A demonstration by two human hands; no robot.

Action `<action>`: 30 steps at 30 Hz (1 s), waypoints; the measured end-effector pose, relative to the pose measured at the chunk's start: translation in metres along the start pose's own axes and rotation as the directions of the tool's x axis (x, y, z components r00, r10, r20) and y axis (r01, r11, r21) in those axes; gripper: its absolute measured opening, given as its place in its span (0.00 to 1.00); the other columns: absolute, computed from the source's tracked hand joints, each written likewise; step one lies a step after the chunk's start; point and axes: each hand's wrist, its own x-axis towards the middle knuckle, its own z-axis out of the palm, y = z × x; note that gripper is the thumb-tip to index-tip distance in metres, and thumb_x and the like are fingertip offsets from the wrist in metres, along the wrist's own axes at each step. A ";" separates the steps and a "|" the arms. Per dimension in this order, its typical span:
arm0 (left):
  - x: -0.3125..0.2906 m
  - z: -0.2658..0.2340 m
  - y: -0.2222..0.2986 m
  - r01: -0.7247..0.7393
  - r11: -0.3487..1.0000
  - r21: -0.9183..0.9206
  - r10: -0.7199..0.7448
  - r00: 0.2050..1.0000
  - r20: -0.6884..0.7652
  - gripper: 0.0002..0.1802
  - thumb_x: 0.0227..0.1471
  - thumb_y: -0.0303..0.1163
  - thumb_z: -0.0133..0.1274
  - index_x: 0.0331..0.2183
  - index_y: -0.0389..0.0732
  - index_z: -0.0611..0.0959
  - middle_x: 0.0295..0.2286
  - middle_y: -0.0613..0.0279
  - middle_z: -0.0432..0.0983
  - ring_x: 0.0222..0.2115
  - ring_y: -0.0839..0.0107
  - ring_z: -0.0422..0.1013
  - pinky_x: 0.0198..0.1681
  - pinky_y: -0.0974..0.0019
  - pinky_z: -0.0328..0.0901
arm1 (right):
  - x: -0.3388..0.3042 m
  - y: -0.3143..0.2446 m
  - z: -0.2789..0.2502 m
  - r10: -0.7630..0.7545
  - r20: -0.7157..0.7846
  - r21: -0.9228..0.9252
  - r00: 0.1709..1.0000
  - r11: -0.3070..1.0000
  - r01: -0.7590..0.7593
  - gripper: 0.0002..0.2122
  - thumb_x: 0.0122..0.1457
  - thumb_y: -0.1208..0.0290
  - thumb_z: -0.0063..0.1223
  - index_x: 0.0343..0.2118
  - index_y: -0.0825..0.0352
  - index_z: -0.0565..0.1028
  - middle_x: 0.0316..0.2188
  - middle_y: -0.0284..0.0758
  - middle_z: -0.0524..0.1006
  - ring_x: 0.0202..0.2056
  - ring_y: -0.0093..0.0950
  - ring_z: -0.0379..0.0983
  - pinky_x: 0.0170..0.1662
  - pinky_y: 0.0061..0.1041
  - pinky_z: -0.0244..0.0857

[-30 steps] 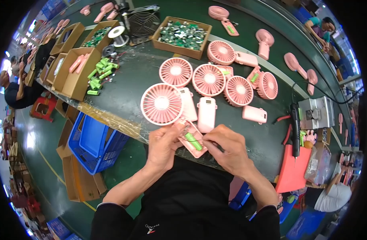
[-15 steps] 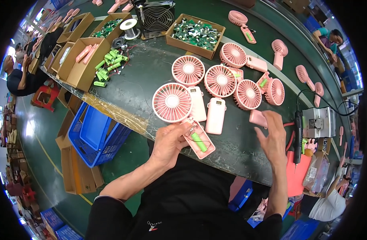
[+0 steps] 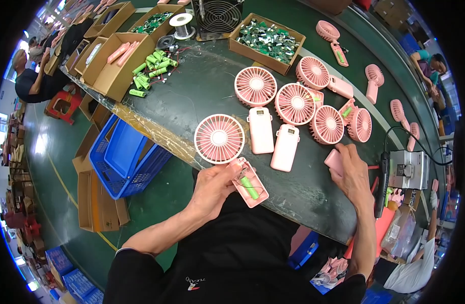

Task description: The person assembles portable electric fans by connecting circuit boards and wires to fan heads, fitting batteries into the handle casings by hand, and driving screws using a powered screwdriver.

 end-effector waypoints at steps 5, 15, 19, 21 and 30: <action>0.002 0.006 -0.004 -0.015 0.998 -0.055 0.012 0.999 -0.050 0.16 0.57 0.32 0.51 0.43 0.29 0.76 0.41 0.52 0.75 0.46 0.60 0.72 0.52 0.57 0.65 | -0.011 0.010 -0.002 -0.078 -0.012 -0.061 0.997 0.995 0.077 0.28 0.41 0.79 0.63 0.50 0.64 0.70 0.31 0.40 0.71 0.33 0.42 0.72 0.34 0.38 0.67; 0.004 0.007 -0.002 -0.028 0.999 -0.036 0.025 0.997 -0.073 0.15 0.57 0.33 0.51 0.41 0.31 0.76 0.38 0.53 0.77 0.43 0.61 0.74 0.50 0.57 0.68 | -0.011 -0.026 -0.008 0.104 0.109 0.800 0.989 0.582 -0.149 0.19 0.49 0.82 0.59 0.47 0.69 0.74 0.33 0.33 0.77 0.31 0.20 0.74 0.35 0.19 0.70; 0.007 0.007 0.000 -0.022 0.998 -0.061 0.017 0.997 -0.080 0.15 0.57 0.33 0.52 0.41 0.31 0.76 0.38 0.53 0.77 0.43 0.60 0.74 0.49 0.55 0.68 | -0.007 -0.030 -0.004 0.091 0.202 0.903 0.975 0.368 -0.221 0.21 0.49 0.84 0.57 0.49 0.69 0.72 0.34 0.30 0.75 0.31 0.15 0.73 0.34 0.17 0.70; 0.007 0.006 0.003 -0.035 0.997 -0.063 0.030 0.996 -0.080 0.15 0.56 0.32 0.52 0.41 0.31 0.76 0.38 0.52 0.77 0.43 0.60 0.74 0.49 0.56 0.68 | -0.003 -0.021 -0.002 0.085 0.202 0.894 0.976 0.391 -0.220 0.18 0.51 0.81 0.57 0.47 0.69 0.73 0.33 0.31 0.75 0.31 0.15 0.73 0.33 0.16 0.70; 0.026 -0.013 0.034 -0.379 0.916 0.133 0.391 0.916 -0.088 0.16 0.58 0.31 0.50 0.42 0.28 0.75 0.37 0.55 0.76 0.39 0.64 0.74 0.45 0.62 0.68 | 0.018 0.027 -0.043 0.052 -0.344 0.186 0.938 0.982 0.014 0.11 0.49 0.74 0.61 0.36 0.69 0.77 0.30 0.42 0.77 0.32 0.42 0.75 0.32 0.37 0.69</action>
